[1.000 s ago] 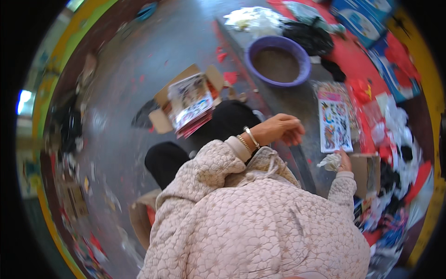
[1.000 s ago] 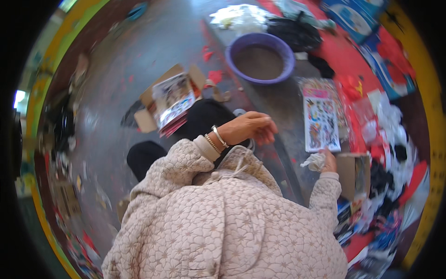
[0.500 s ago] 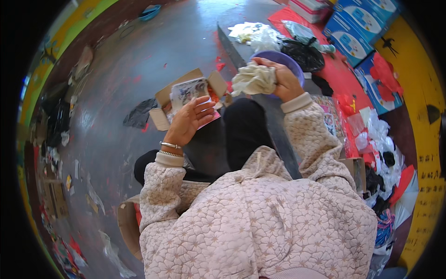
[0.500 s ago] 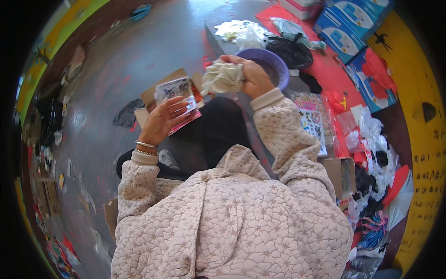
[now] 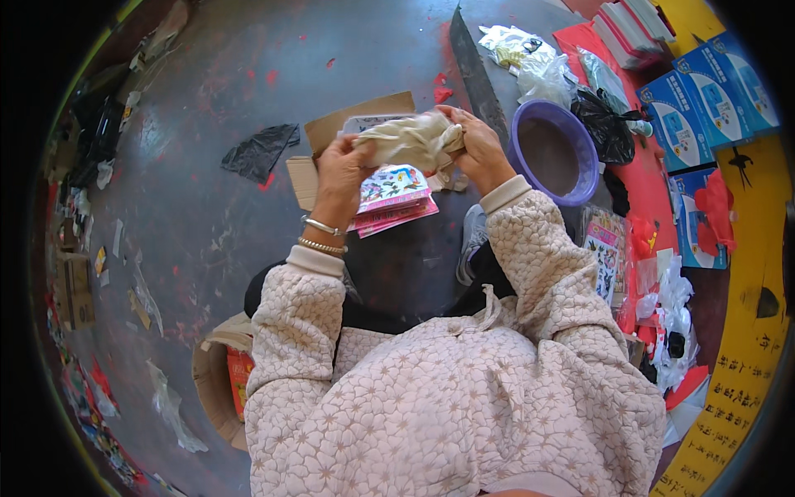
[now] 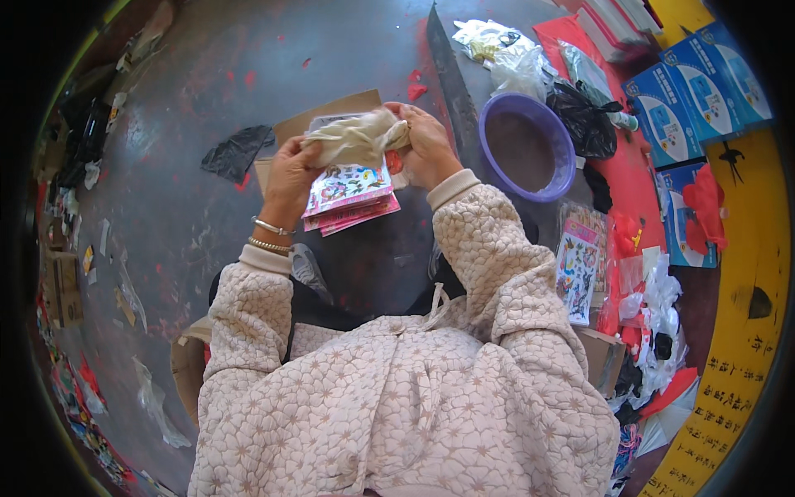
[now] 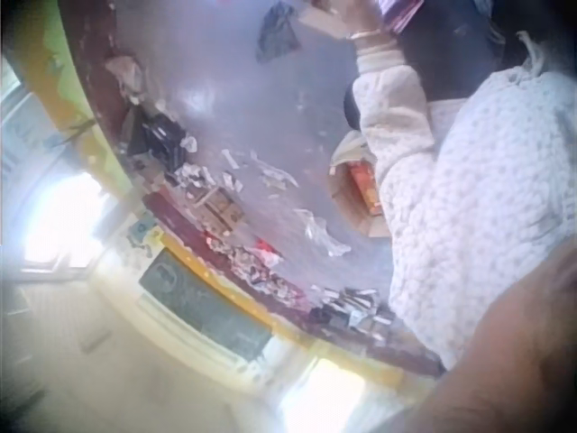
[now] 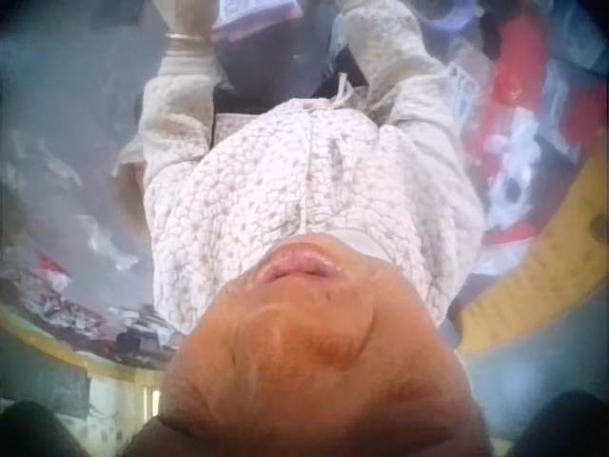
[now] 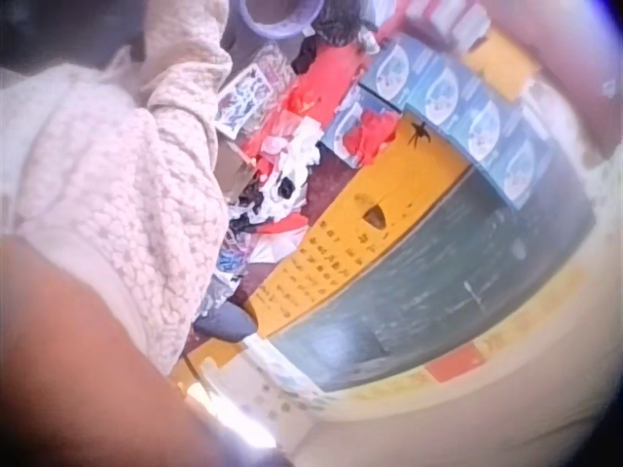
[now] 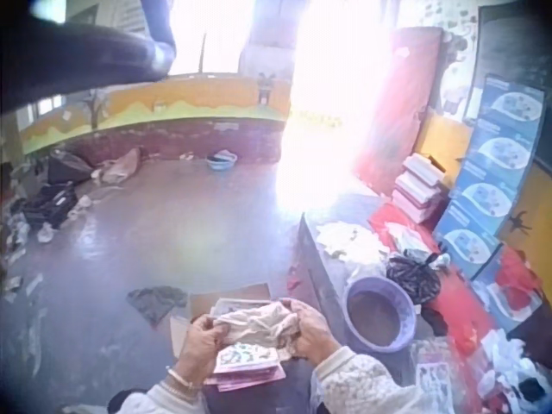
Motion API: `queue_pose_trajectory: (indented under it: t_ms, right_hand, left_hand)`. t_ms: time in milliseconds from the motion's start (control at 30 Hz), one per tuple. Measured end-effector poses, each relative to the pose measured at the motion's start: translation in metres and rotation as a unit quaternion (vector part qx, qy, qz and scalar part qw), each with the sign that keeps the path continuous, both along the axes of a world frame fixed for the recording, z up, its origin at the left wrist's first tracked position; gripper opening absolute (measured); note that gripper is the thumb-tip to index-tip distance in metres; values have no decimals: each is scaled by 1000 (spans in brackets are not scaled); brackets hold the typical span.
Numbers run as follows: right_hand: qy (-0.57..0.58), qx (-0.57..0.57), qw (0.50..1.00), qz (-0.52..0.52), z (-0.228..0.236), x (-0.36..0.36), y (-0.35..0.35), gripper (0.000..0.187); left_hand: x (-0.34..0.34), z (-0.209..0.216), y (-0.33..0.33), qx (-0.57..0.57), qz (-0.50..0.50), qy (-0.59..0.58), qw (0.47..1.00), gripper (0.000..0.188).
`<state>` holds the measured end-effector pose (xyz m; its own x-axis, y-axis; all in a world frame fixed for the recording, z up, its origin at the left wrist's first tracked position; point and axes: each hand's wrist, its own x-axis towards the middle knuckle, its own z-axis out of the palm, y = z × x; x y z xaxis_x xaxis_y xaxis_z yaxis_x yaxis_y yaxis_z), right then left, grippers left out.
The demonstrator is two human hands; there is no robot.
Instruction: The person sits on the floor and repeatedly picks up sheets of decorative stickers, wipes them with a cloth, and places them into a cardboard box. The person handles the sheets one at a time, turning them over and wiping both sides before stacking them.
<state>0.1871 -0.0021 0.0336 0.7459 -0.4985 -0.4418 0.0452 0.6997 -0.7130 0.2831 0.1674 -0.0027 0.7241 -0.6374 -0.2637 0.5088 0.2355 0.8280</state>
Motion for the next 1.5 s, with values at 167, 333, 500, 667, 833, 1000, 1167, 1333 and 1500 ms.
queue_pose_trajectory:
  t_ms: [167, 333, 500, 667, 833, 1000, 1167, 1333, 1500]
  right_hand:
    - [-56, 32, 998, 14, -13, 15, -22, 30]
    - [-168, 115, 975, 92, 6, 8, -24, 30]
    - [-192, 55, 955, 218, 3, 5, -14, 37]
    - [-183, 53, 968, 160, 4, 3, -11, 45]
    - [-9, -11, 988, 155, 0, -3, -25, 48]
    - [-85, -248, 899, 351, -3, 0, 6, 37]
    - [20, -268, 936, 228, -10, 7, -3, 28]
    - [-63, -138, 967, 205, 13, -1, -9, 25]
    - [-114, 12, 975, 193, 2, 1, -17, 23]
  left_hand:
    - [23, -17, 1, -29, 49, 55, 997, 20]
    - [15, 11, 4, 84, -191, -10, 978, 65]
    - [1, 17, -6, 58, -216, 14, 974, 62]
    - [-6, 14, -10, -29, -147, 5, 989, 29]
    - [5, 14, 5, -37, -163, -58, 984, 29]
    - [-8, 12, -5, 87, -113, -188, 972, 29]
    - [2, 5, 2, 98, -96, -122, 983, 24]
    - [14, 1, 10, 67, -31, -100, 992, 21]
    - [17, -3, 8, -20, -71, 28, 997, 26]
